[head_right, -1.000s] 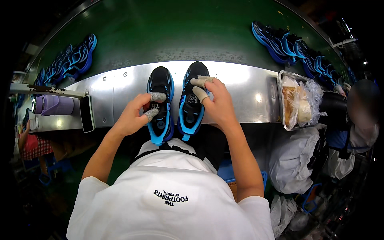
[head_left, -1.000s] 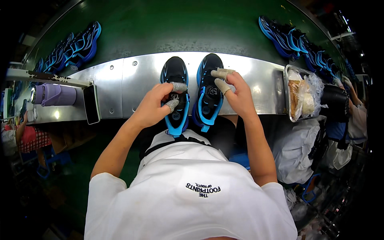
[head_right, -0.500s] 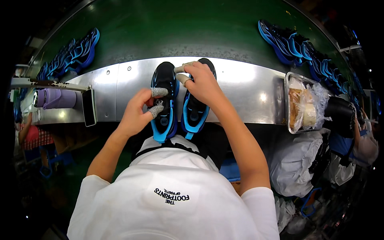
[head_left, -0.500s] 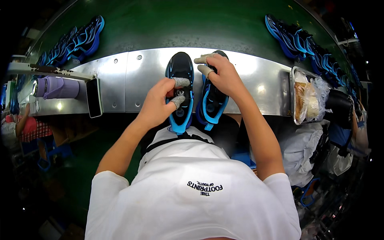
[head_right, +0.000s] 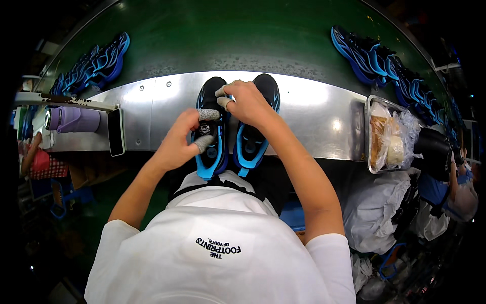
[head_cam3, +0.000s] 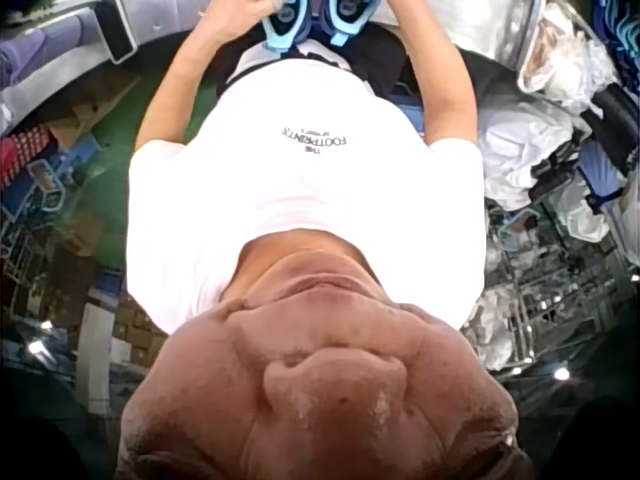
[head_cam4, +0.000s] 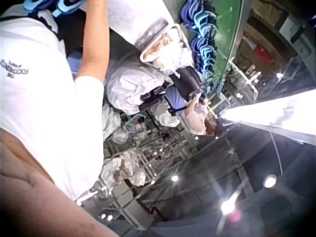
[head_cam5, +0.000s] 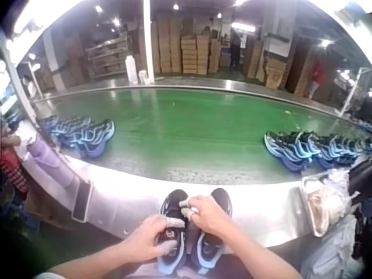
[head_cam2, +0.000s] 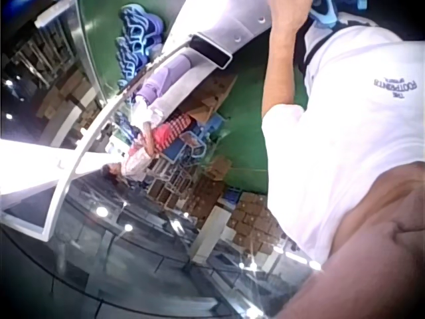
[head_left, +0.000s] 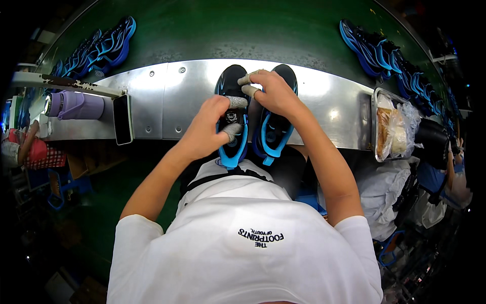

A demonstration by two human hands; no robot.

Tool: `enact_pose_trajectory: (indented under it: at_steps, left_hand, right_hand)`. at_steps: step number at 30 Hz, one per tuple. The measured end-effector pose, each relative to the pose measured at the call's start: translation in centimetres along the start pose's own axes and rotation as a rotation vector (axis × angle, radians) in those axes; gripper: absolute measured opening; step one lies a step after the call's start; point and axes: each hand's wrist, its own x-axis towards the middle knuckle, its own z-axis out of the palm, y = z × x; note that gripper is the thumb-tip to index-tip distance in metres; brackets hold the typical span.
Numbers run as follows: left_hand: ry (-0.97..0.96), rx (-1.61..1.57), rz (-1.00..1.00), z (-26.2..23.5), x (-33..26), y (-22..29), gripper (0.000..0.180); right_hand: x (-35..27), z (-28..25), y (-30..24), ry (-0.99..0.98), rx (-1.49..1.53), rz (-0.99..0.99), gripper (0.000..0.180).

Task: The person cleans several pairs of athletic shoes using a cloth, wiping the tongues and inner linings while the shoes are on a conveyor belt.

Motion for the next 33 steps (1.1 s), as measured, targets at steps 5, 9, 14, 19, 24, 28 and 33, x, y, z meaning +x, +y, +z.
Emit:
enact_pose_trajectory:
  at_steps: [5,9,14,19,24,28,33]
  left_hand:
    - [0.120,0.024,-0.119,1.4,-0.2,-0.1,0.039]
    - [-0.145,-0.161,-0.018,-0.9,-0.1,-1.4,0.043]
    - [0.119,-0.004,-0.074,1.5,-0.5,-0.1,0.042]
    - [0.165,0.001,-0.067,1.7,-0.6,-1.7,0.048]
    - [-0.077,-0.183,-0.040,0.1,0.3,-1.0,0.044]
    - [0.222,-0.146,0.012,0.4,-3.8,-2.1,0.036]
    - [-0.005,-0.825,-0.579,1.4,-6.9,-0.1,0.024]
  right_hand:
    - [0.1,0.1,0.7,-0.042,0.025,-0.029,0.024]
    - [0.0,-0.2,-0.1,-0.019,0.003,0.004,0.024]
    - [0.1,0.2,0.9,-0.024,0.023,-0.022,0.024]
    - [-0.3,-0.5,-0.2,-0.028,0.003,-0.013,0.026]
    - [-0.8,-1.1,-1.6,-0.025,0.062,-0.003,0.025]
    - [-2.1,-0.8,-3.2,-0.107,0.283,-0.040,0.027]
    - [-3.1,1.1,-3.8,-0.255,0.161,-0.384,0.043]
